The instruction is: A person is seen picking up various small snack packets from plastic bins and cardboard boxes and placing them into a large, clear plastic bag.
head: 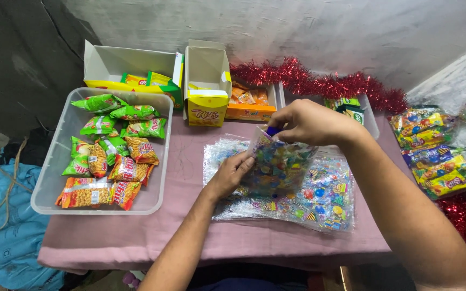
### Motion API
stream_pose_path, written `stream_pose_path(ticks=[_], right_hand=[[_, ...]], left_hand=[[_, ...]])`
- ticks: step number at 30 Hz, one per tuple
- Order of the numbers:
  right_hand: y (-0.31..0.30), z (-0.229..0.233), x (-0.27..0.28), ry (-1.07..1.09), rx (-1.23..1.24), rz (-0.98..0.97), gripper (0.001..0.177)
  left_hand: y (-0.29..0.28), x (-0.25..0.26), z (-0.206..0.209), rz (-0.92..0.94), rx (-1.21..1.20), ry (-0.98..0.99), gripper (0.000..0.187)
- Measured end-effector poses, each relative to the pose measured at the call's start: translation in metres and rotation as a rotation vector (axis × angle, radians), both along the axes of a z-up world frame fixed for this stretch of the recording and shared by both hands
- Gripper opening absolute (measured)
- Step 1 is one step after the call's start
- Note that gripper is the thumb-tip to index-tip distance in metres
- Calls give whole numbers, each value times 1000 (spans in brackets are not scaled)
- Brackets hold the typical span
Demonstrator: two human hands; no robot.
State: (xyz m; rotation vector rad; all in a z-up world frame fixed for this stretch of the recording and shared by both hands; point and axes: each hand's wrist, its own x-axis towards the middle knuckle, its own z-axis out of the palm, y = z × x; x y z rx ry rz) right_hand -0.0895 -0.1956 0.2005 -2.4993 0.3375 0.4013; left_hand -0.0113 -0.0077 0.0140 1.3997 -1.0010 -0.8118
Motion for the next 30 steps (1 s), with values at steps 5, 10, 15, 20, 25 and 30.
stream_pose_path(ticks=[5,10,15,20,25,30], right_hand=[[8,-1,7,50,92,1,21],[11,-10,9,108,84,52,23],[9,-32,14,162,19,138,21],[15,-14,10,163,41,99,24],[-12,-32,2,140,189,29,44],[13,-7,-8,259,51,171,33]], left_hand=[[-1,1,-5,4,7,-8,44],[-1,1,-4,-3,11,-5,43],[-7,4,-25,-4,20,-9,41],[-2,3,-16,-9,32,-2,43],[0,-1,-3,1,49,-5,45],[-3,1,-14,11,39,-5,46]])
